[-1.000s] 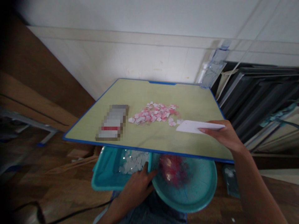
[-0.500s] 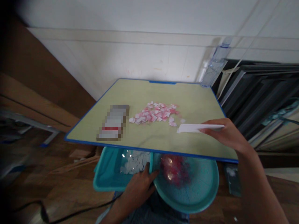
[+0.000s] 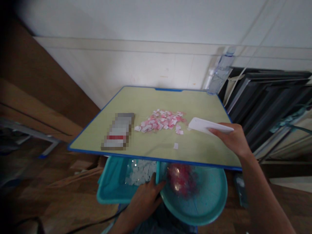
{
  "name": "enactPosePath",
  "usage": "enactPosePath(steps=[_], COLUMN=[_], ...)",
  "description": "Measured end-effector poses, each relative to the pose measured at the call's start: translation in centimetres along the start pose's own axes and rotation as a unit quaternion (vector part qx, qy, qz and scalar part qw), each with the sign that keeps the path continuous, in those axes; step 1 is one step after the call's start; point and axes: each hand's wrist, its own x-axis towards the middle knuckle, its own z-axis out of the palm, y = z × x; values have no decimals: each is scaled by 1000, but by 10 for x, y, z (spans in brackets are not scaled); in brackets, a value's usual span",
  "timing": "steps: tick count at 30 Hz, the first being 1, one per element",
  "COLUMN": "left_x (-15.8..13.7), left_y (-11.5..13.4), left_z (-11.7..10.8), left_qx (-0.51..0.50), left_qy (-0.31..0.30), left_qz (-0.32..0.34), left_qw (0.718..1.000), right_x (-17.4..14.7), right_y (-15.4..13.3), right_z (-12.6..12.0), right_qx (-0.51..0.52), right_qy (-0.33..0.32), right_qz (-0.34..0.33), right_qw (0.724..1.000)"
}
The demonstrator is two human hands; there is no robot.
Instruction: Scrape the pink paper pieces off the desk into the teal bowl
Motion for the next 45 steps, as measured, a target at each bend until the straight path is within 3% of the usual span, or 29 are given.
enactPosePath(steps=[4, 10, 12, 16, 18, 21, 26, 31, 37, 41, 45], left_x=[1, 2, 1, 1, 1, 1, 0, -1, -1, -2, -1], left_y=[0, -1, -2, -2, -2, -2, -1, -1, 0, 1, 2], left_z=[1, 4, 5, 7, 6, 5, 5, 6, 2, 0, -2], left_qx=[1, -9, -10, -9, -11, -13, -7, 0, -4, -11, -8], left_qy=[-4, 0, 8, 13, 15, 13, 8, -5, -14, -15, -14], left_qz=[-6, -2, -2, -1, 3, 0, -2, -8, -7, -7, -8], left_qw=[1000, 1000, 1000, 1000, 1000, 1000, 1000, 1000, 1000, 1000, 1000], right_x=[-2, -17, -18, -8, -1, 4, -1, -2, -7, -14, -22], right_y=[8, 2, 0, 1, 4, 10, 15, 11, 6, 2, -3], right_z=[-3, -9, -9, -3, 2, 6, 2, 0, 1, -7, -14], right_qx=[-6, -5, 3, -4, -13, -15, 45, 21, 58, 62, 44], right_qy=[-21, -133, -101, 22, 48, 38, -36, 42, -65, -7, -47], right_qz=[0, -25, -16, 18, 27, 22, 28, 70, 87, 97, 99], right_qw=[1000, 991, 995, 1000, 998, 999, 998, 996, 992, 993, 993])
